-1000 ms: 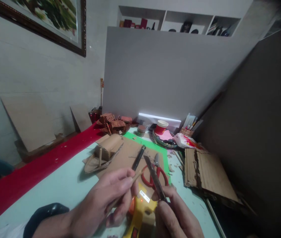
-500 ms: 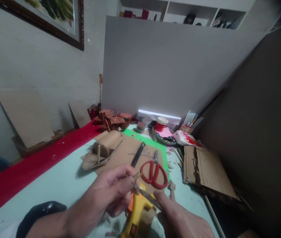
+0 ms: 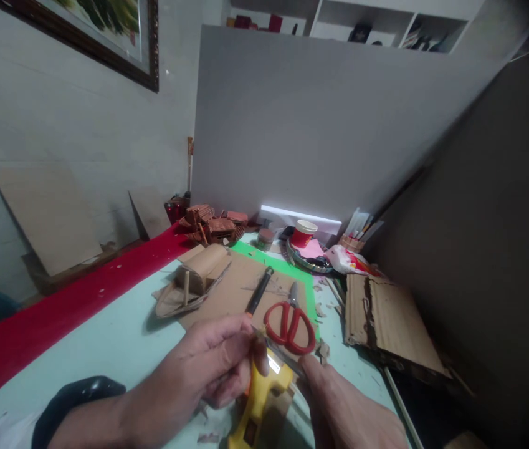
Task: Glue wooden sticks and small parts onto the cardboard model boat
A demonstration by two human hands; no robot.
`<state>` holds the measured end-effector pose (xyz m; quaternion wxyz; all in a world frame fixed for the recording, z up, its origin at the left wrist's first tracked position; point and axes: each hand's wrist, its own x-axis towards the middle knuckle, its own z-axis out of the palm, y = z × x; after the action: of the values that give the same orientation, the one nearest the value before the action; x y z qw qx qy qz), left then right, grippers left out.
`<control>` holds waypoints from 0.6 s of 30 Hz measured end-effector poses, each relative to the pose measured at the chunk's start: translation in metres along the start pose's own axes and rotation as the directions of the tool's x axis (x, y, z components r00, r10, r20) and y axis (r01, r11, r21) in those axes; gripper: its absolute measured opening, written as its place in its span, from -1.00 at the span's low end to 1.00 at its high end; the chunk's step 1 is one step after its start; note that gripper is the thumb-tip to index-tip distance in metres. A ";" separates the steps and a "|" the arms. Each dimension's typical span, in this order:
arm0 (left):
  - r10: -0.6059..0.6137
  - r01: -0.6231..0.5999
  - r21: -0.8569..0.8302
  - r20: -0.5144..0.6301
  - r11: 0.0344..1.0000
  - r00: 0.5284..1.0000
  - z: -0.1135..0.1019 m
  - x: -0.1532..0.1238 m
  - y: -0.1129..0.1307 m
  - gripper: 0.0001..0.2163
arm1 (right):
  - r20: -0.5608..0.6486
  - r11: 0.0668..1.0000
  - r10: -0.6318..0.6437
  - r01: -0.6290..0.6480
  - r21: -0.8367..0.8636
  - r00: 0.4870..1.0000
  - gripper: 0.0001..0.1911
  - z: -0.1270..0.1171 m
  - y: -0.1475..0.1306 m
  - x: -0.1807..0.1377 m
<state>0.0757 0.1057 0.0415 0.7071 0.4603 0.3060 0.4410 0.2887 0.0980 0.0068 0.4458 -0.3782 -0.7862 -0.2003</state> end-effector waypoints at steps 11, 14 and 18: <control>-0.033 0.033 -0.009 -0.024 0.999 0.999 0.000 -0.003 0.001 -0.66 | -0.035 1.000 -0.017 0.017 0.006 0.999 -0.62 0.001 0.000 0.003; 0.001 0.001 0.039 -0.061 0.999 0.998 0.000 -0.002 0.001 -0.67 | -0.049 1.000 -0.019 0.018 -0.018 0.999 -0.61 0.001 0.000 0.003; 0.016 -0.009 0.099 -0.065 0.995 0.998 -0.001 0.000 -0.002 -0.72 | -0.054 0.993 -0.067 0.062 -0.100 0.996 -0.57 0.000 0.002 0.000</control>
<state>0.0755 0.1062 0.0388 0.6703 0.4818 0.3476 0.4447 0.2899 0.0988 0.0065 0.4424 -0.3680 -0.7742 -0.2637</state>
